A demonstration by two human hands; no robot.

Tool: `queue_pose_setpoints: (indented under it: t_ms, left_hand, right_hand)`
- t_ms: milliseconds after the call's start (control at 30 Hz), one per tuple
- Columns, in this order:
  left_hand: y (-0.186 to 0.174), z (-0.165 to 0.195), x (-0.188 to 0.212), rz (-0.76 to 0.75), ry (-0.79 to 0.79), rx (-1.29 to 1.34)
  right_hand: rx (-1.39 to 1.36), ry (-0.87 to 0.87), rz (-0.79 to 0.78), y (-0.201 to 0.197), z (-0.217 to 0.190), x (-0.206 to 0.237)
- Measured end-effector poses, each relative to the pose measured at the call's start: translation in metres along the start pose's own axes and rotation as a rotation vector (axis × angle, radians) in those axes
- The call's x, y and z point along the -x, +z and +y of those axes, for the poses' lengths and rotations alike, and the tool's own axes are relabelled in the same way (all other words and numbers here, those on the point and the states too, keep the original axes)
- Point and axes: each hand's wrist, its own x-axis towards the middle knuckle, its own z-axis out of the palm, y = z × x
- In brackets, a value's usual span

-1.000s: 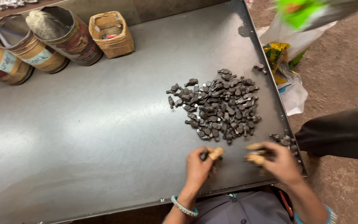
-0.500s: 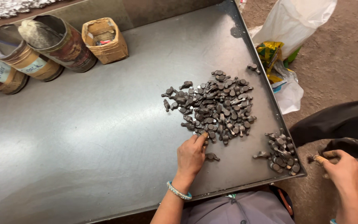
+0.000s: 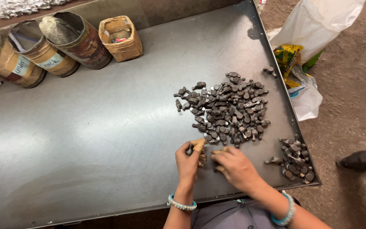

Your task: The person picks small dark metal castings one at a time from a pile on a metal table, turns and handles each piece with their fingers, and places pieces into separate piles on the table, occasionally tossing pieces into a large open sack at the head of the table.

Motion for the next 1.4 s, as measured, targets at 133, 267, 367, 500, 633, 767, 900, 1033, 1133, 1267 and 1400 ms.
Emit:
queue_pose_setpoints:
  t_ms: [133, 267, 367, 500, 633, 767, 900, 1033, 1133, 1267, 1400]
  left_hand:
    - [-0.014, 0.003, 0.009, 0.017, -0.208, 0.025]
    - [-0.010, 0.014, 0.028, -0.085, -0.237, -0.007]
    - [0.003, 0.017, 0.040, -0.150, -0.221, 0.002]
    - [0.017, 0.014, 0.043, -0.122, -0.195, -0.031]
    - [0.015, 0.002, 0.037, -0.150, -0.214, 0.027]
    - [0.007, -0.013, 0.028, -0.293, -0.216, 0.165]
    - [0.002, -0.027, 0.024, -0.314, -0.378, 0.201]
    - [0.000, -0.035, 0.023, -0.348, -0.413, 0.272]
    - [-0.001, -0.032, 0.023, -0.378, -0.451, 0.299]
    - [-0.003, -0.023, 0.018, -0.280, -0.634, 0.464]
    - [-0.004, -0.014, 0.008, -0.181, -0.562, 0.541]
  right_hand:
    - [-0.029, 0.143, -0.078, 0.018, 0.017, -0.010]
    - [-0.805, 0.595, 0.058, 0.018, 0.050, 0.005]
    - [-1.267, 0.642, 0.244, 0.022, 0.066, 0.014]
    - [-1.417, 0.701, 0.285, 0.026, 0.071, 0.022]
    - [-1.460, 0.707, 0.270, 0.026, 0.072, 0.025]
    - [-1.514, 0.748, 0.204, 0.022, 0.074, 0.025]
    - [-1.536, 0.763, 0.164, 0.019, 0.077, 0.026]
    - [-1.498, 0.809, 0.118, 0.018, 0.078, 0.027]
    - [-1.462, 0.736, 0.084, 0.015, 0.072, 0.026]
    - [-1.087, 0.386, 0.036, 0.006, 0.055, 0.010]
    - [-0.267, 0.180, 0.170, 0.004, 0.035, -0.024]
